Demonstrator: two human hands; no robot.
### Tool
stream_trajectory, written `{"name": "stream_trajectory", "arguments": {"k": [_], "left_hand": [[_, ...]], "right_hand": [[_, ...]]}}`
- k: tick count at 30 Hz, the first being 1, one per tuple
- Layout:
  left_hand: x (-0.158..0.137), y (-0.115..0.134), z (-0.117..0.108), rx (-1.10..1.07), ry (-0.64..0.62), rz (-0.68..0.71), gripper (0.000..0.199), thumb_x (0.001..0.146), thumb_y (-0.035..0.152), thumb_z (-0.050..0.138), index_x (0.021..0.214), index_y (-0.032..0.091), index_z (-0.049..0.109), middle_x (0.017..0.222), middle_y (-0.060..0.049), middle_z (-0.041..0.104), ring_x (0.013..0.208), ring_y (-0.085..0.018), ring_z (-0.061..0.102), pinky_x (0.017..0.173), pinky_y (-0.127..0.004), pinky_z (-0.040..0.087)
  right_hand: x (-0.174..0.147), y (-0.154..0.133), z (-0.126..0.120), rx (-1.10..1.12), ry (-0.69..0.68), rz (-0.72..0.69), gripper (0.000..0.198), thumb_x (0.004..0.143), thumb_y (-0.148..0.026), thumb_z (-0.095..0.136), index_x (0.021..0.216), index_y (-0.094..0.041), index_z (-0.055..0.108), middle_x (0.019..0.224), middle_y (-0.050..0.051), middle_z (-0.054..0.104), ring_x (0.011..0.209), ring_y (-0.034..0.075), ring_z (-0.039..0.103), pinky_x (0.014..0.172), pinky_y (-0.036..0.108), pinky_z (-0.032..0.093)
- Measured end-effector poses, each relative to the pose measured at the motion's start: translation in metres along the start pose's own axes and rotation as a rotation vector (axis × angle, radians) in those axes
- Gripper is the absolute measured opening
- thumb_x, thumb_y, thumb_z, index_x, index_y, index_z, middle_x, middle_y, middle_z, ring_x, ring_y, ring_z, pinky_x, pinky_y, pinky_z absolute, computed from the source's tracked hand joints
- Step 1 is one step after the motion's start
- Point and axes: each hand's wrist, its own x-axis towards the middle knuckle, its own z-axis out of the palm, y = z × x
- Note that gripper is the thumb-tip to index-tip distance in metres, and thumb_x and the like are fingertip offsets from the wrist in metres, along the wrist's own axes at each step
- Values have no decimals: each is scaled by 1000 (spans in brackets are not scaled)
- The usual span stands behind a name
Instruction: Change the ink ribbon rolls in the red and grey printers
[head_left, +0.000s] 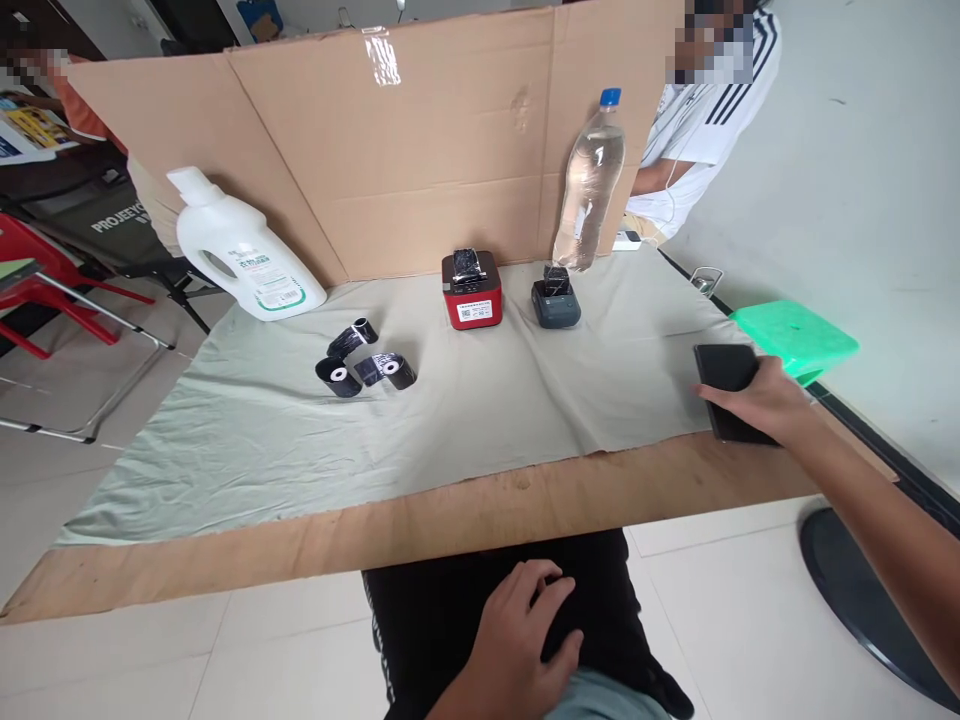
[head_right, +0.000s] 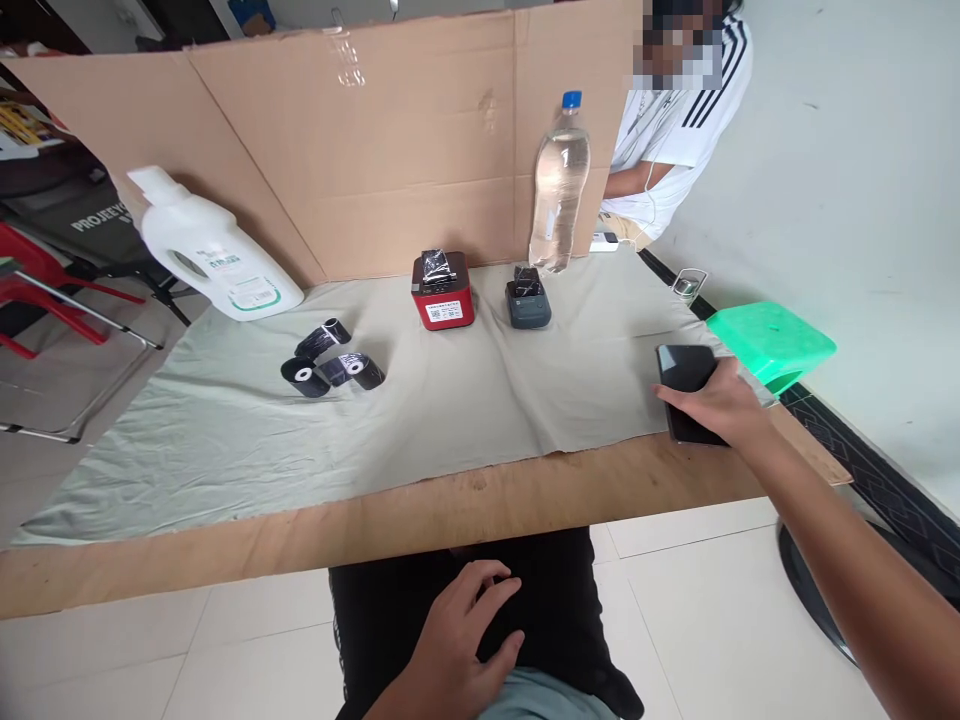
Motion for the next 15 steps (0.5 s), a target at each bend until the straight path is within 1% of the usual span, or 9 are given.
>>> {"name": "stream_trajectory", "arguments": {"k": [1,3,4,6,8,10,12,14,15], "left_hand": [[0,-1,-2,6,10,-8,45,82,16,65,127,19,64,115,-13,68,94,-23,70,75,-36,66],[-2,-3,-6,13,25,-28,42,83,16,65,125,19,65,115,-12,69,93,-22,71,76,-36,66],[-3,-4,-8,12,32,-41,40,84,16,65,124,19,66,114,-12,69,93,-22,71,77,-36,66],[-5,-8,-12,4,41,-65,37,86,17,63,123,20,67,113,-12,70,91,-22,71,76,-36,66],[-7,-11,-15,-7,44,-87,35,87,18,61,121,20,68,110,-12,70,90,-22,71,75,-36,66],[-9,-14,-16,-16,42,-95,33,87,17,61,119,20,68,107,-12,71,89,-22,71,73,-36,66],[-9,-16,-17,-25,41,-99,33,87,17,61,118,21,69,106,-12,71,88,-22,71,72,-35,65],[-9,-16,-18,-39,34,-102,33,87,17,60,118,20,69,105,-12,71,89,-22,71,72,-35,65],[-8,-16,-18,-46,31,-104,33,87,16,60,118,20,69,105,-11,71,89,-22,71,72,-35,65]], "right_hand": [[10,1,2,-87,-21,-21,96,68,-68,84,139,-13,48,120,26,68,106,38,68,76,43,51],[27,9,7,-218,-48,-62,93,78,-68,76,143,-9,45,128,30,63,113,40,64,80,43,48],[35,15,9,-259,-54,-84,88,81,-67,74,142,-10,47,129,30,61,111,39,64,79,43,47],[47,29,12,-291,-71,-154,80,79,-63,78,136,-12,54,124,29,60,100,36,65,75,41,45],[55,43,15,-271,-56,-221,69,71,-55,87,122,-16,62,113,25,61,89,32,63,73,40,45],[58,54,18,-214,-11,-259,54,65,-51,91,100,-22,62,98,18,60,80,28,58,70,40,43],[58,61,19,-156,40,-256,47,62,-51,91,80,-29,53,85,11,56,72,26,52,68,40,41],[56,63,19,-126,64,-238,51,60,-48,90,69,-31,43,77,7,52,67,24,47,67,42,40],[55,63,19,-123,67,-233,51,60,-47,89,67,-32,40,75,7,51,67,24,46,68,42,39]]}}
